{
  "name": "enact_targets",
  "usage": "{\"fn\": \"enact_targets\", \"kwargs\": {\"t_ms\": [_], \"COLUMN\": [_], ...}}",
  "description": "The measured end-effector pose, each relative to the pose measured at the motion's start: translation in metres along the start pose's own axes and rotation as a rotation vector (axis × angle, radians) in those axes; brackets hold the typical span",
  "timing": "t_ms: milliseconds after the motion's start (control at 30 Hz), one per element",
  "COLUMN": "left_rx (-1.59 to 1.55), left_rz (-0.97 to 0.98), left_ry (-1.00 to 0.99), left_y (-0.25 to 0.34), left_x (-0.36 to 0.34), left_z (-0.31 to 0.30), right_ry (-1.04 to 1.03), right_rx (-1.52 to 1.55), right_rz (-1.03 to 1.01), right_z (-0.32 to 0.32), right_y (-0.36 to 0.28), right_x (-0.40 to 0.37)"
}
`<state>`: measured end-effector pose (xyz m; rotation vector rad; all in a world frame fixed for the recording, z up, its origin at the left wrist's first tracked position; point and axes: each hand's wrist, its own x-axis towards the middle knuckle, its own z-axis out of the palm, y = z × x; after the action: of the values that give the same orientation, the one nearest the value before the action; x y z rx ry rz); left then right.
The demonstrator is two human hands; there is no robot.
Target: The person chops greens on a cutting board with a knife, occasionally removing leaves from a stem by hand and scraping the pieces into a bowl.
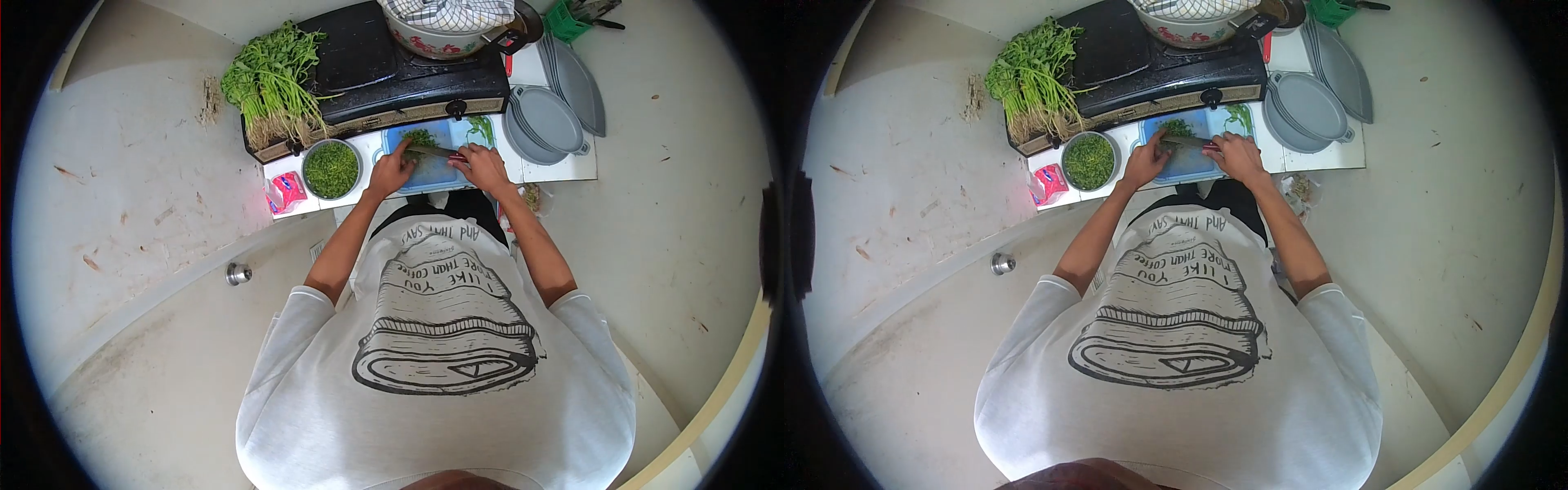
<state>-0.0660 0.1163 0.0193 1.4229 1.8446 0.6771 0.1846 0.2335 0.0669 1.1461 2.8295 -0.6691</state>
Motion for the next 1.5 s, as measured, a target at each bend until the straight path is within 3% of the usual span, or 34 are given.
{"fn": "enact_targets", "kwargs": {"t_ms": [200, 267, 333, 633, 733, 900, 967, 1300, 1500], "left_rx": [-0.062, -0.08, -0.126, -0.118, -0.031, 0.039, 0.15, 0.499, 0.604], "left_rz": [-0.066, -0.075, -0.052, 0.185, 0.279, 0.41, 0.588, 0.608, 0.642], "left_ry": [0.047, 0.062, 0.07, 0.013, -0.028, -0.086, -0.088, -0.217, -0.17], "left_y": [0.009, 0.015, 0.017, 0.05, 0.057, 0.071, 0.078, 0.082, 0.084], "left_x": [-0.005, -0.006, -0.004, 0.039, 0.059, 0.093, 0.104, 0.124, 0.121], "left_z": [0.0, 0.003, 0.011, 0.042, 0.057, 0.09, 0.1, 0.129, 0.127], "right_ry": [0.057, 0.044, 0.067, 0.311, 0.297, 0.363, 0.372, 0.473, 0.504], "right_rx": [0.271, 0.375, 0.421, 0.551, 0.578, 0.604, 0.615, 0.708, 0.723], "right_rz": [0.129, 0.308, 0.36, 0.605, 0.691, 0.764, 0.785, 0.89, 0.805], "right_z": [0.016, 0.023, 0.027, 0.051, 0.051, 0.051, 0.051, 0.05, 0.05], "right_y": [-0.005, -0.009, -0.012, 0.0, 0.005, 0.003, 0.005, 0.027, 0.049], "right_x": [-0.038, -0.052, -0.067, -0.136, -0.147, -0.158, -0.163, -0.19, -0.19]}}
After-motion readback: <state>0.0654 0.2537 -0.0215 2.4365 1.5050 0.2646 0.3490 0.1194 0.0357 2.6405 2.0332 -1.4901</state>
